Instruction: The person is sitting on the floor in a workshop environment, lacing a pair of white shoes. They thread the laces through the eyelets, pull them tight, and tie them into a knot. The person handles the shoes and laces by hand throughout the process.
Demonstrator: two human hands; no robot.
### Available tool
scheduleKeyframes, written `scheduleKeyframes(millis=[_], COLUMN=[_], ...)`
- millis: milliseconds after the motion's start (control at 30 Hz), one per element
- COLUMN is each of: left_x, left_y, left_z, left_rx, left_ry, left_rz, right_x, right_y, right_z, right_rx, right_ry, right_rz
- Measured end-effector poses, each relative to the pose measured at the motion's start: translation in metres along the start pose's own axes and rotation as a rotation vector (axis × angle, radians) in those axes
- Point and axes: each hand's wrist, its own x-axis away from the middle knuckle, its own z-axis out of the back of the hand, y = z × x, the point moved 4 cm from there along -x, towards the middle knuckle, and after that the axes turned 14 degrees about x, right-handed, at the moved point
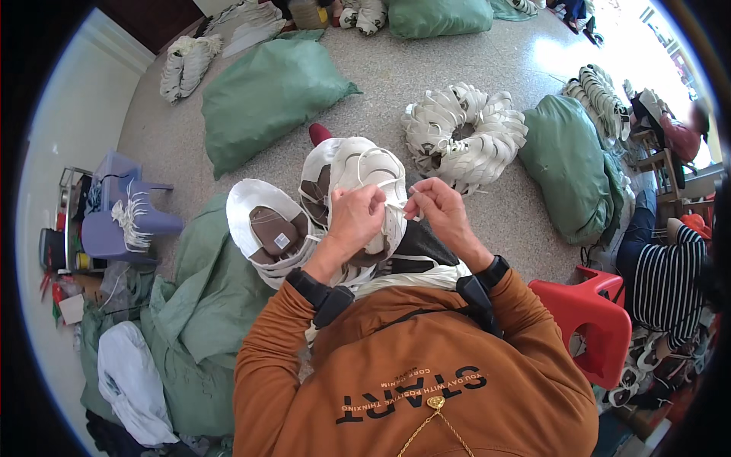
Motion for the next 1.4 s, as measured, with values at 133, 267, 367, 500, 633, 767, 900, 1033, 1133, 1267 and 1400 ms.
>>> scheduleKeyframes(millis=[133,267,367,500,633,767,900,1033,1133,1267,1400], left_x=[0.007,0.025,0.037,0.055,0.062,0.073,0.080,0.086,0.085,0.071,0.068], left_y=[-0.016,-0.006,0.001,0.028,0.053,0.058,0.050,0.049,0.050,0.039,0.031], left_z=[0.010,0.020,0.033,0.057,0.083,0.091,0.106,0.114,0.099,0.063,0.051], left_rx=[0.391,0.805,0.944,0.922,0.263,-0.056,0.014,0.057,0.031,0.100,0.174], left_ry=[-0.091,-0.129,-0.088,-0.028,0.081,0.145,0.243,0.278,0.210,0.183,0.189], left_rz=[0.151,0.278,0.324,0.284,-0.182,-0.404,-0.301,-0.118,-0.088,-0.196,-0.176], right_x=[-0.006,-0.011,-0.010,-0.009,-0.004,-0.004,-0.004,-0.006,-0.008,0.000,0.010], right_y=[0.004,0.003,-0.015,-0.029,-0.039,-0.037,-0.037,-0.031,-0.035,-0.048,-0.047], right_z=[-0.014,-0.028,-0.043,-0.053,-0.064,-0.057,-0.039,-0.032,-0.040,-0.073,-0.085], right_rx=[-0.081,-0.088,0.027,0.020,-0.013,0.096,0.332,0.472,0.496,0.214,0.118], right_ry=[-0.013,0.007,-0.061,-0.124,-0.234,-0.162,-0.098,-0.119,-0.057,0.017,-0.040], right_rz=[0.004,0.062,0.143,0.186,0.181,0.136,0.179,0.195,0.325,0.298,0.134])
